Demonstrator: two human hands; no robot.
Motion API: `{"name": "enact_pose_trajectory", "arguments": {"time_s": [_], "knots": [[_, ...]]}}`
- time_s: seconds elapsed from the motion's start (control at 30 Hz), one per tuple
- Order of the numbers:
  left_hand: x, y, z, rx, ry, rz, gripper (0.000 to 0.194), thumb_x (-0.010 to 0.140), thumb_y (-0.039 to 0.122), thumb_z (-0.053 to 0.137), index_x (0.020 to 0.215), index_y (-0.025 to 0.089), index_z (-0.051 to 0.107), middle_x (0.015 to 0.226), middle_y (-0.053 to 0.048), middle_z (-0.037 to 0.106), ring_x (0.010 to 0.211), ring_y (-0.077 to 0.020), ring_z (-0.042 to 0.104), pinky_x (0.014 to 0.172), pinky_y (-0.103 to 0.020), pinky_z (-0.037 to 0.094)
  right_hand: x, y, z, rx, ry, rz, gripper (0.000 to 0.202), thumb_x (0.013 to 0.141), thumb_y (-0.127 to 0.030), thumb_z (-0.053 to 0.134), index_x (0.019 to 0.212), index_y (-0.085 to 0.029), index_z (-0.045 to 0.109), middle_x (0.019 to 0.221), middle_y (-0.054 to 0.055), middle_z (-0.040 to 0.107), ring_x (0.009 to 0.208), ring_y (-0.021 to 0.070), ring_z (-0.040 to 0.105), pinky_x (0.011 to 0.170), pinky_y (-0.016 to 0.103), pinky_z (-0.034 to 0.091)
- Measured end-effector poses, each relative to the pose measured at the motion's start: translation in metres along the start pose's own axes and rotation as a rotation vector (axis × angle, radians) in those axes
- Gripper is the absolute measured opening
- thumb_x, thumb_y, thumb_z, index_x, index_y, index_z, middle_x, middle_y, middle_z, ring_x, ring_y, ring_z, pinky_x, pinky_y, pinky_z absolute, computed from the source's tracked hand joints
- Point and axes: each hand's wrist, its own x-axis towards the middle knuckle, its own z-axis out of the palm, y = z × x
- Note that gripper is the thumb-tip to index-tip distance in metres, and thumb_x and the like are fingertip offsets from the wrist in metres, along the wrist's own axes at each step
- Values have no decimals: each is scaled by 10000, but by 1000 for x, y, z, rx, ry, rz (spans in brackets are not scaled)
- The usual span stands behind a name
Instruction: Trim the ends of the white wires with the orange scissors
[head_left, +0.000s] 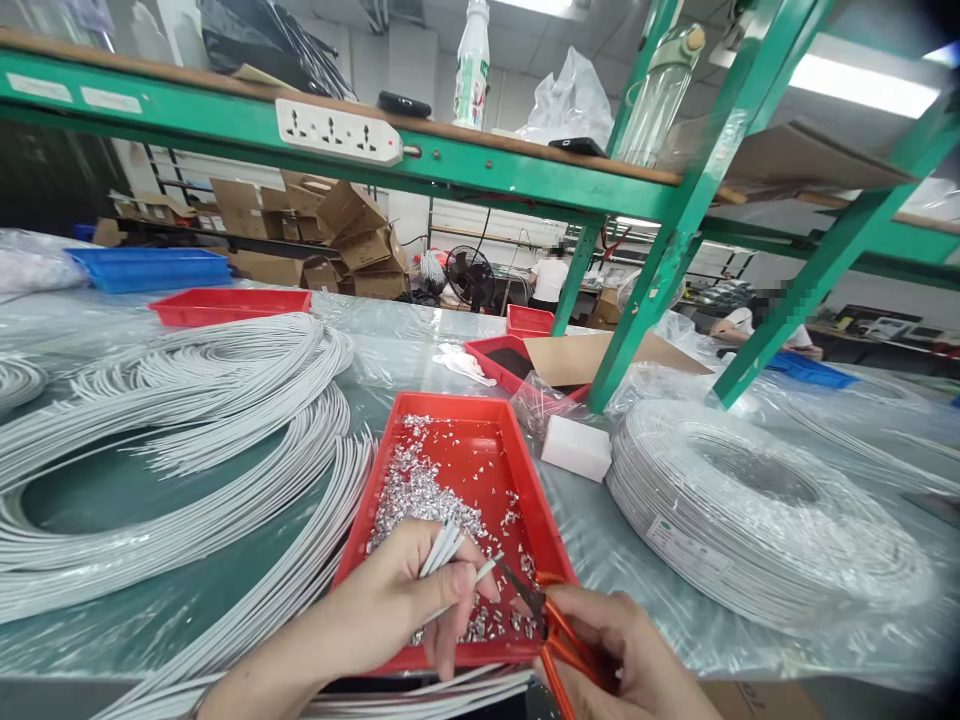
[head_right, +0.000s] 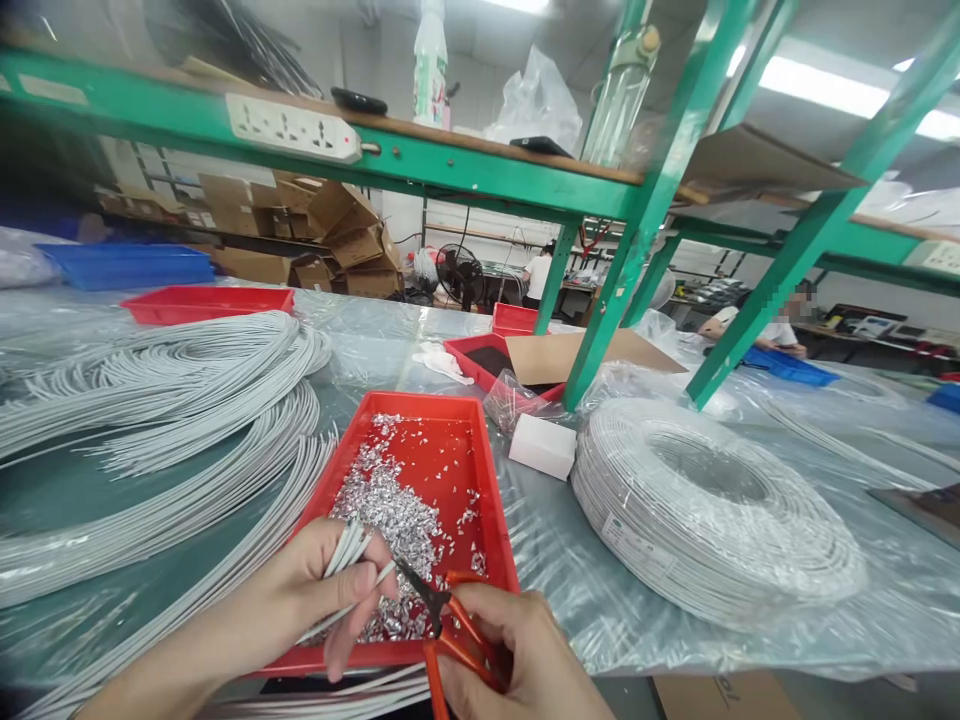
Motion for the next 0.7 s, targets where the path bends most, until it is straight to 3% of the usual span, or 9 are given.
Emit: {"name": "enact_pose_trajectory", "arguments": {"time_s": [0.1, 0.2, 0.33, 0.43, 0.53, 0.63, 0.7], "knots": [[-2, 5, -2, 31, 95, 46, 374, 734, 495, 594, 671, 127, 568, 456, 42, 523, 346, -63, 501, 373, -160, 339, 10, -5, 8, 262, -57, 17, 279, 745, -439, 613, 767, -165, 663, 623, 12, 573, 647, 169, 572, 570, 258, 467], [-3, 10, -5, 37, 166, 78, 364, 731, 491, 595, 672, 133, 560, 473, 52, 516, 339, -57, 495, 381, -162, 367, 17, -13, 7, 307, 33, 55, 291, 685, -451, 681, 709, -162, 659, 571, -12, 524, 594, 142, 532, 522, 231, 443], [0, 10, -4, 108, 148, 17, 306, 774, 407, 563, 632, 139, 523, 482, 57, 503, 342, -49, 486, 364, -144, 334, 31, -20, 8, 393, 144, 89, 322, 639, -421, 730, 795, -151, 650, 477, -54, 491, 416, 86, 433, 403, 199, 366], [1, 4, -1, 196, 132, 0, 228, 827, 296, 491, 659, 146, 526, 523, 54, 512, 357, -44, 476, 371, -146, 327, 47, -20, 17, 522, 129, 56, 268, 620, -362, 761, 632, -149, 599, 401, -68, 481, 352, 58, 358, 373, 187, 299], [-1, 1, -1, 272, 157, 40, 176, 839, 225, 460, 716, 152, 562, 552, 54, 514, 393, -48, 467, 412, -162, 356, 58, -13, 27, 828, 24, 59, 344, 659, -356, 740, 514, -169, 491, 323, -95, 414, 318, 39, 293, 372, 178, 249], [-1, 1, -4, 322, 160, 73, 142, 824, 194, 484, 734, 159, 588, 494, 67, 481, 424, -63, 457, 450, -175, 372, 63, -4, 33, 1200, -200, 206, 378, 710, -353, 704, 508, -175, 438, 291, -145, 308, 263, 8, 172, 356, 162, 217], [1, 2, -6, 328, 174, 88, 145, 819, 221, 503, 730, 161, 599, 466, 72, 460, 430, -71, 448, 455, -181, 374, 65, -1, 32, 1258, -230, 235, 370, 719, -344, 701, 517, -173, 442, 303, -151, 301, 263, 4, 147, 354, 160, 212]]}}
